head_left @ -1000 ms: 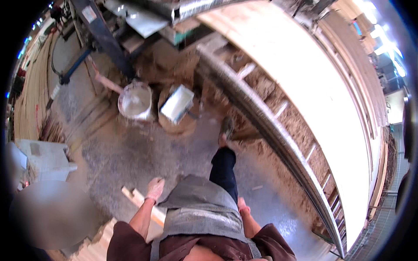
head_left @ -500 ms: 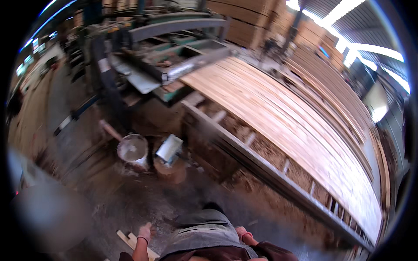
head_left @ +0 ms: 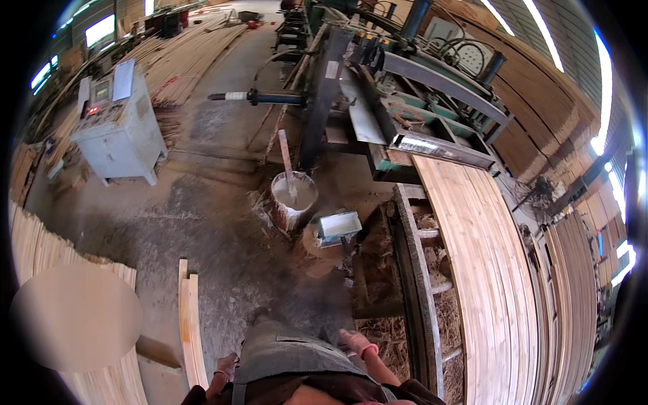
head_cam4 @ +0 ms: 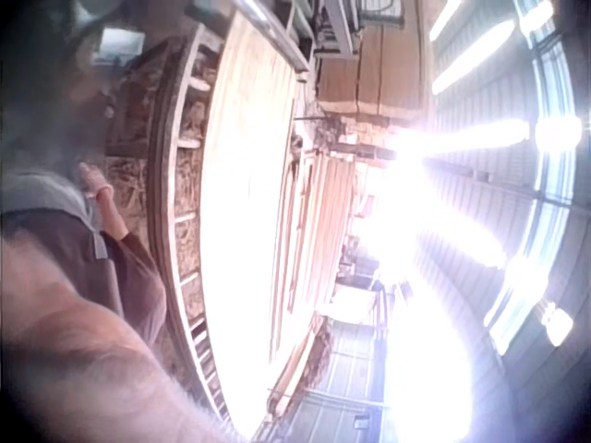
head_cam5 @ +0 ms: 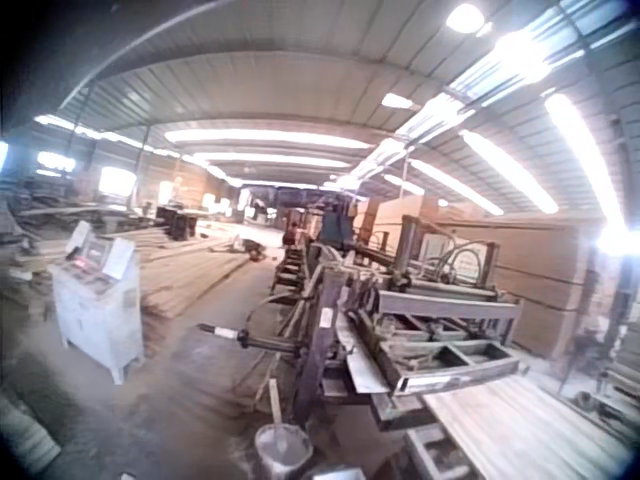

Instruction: The person picks up long wooden planks from a stack and places them onto a metal rack. Using a paint roller, the person applies a white finish to the surface of the planks. The person then lifts and flips the planks to coat the other side.

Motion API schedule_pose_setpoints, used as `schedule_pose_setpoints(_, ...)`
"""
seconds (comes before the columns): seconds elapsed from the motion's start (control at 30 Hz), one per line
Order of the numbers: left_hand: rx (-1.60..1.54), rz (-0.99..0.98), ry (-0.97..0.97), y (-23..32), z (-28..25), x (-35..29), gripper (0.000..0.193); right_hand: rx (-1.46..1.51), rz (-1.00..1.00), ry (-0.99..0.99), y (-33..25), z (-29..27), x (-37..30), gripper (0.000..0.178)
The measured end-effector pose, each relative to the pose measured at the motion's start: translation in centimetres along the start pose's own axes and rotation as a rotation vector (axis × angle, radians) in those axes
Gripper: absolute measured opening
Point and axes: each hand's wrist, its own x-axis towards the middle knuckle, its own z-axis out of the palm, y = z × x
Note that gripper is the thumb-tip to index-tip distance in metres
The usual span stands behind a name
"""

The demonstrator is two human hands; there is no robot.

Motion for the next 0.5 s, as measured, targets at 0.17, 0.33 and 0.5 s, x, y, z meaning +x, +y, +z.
schedule_pose_setpoints(0.17,0.358,0.481,0.112,-3.6,2.4,-2.8,0.021,-0.635,-0.198,-0.117,6.4,2.6,4.2,0.064)
schedule_pose_setpoints(0.33,-0.251,-0.276,0.191,2.5,-0.1,-13.0,0.025,-0.5,-0.17,0.176,5.2,4.8,2.0,0.047)
schedule_pose_setpoints(0.5,-0.411,-0.32,0.095,-0.4,-5.8,-4.2,0.044,-0.259,-0.184,0.351,2.9,6.0,0.4,0.041)
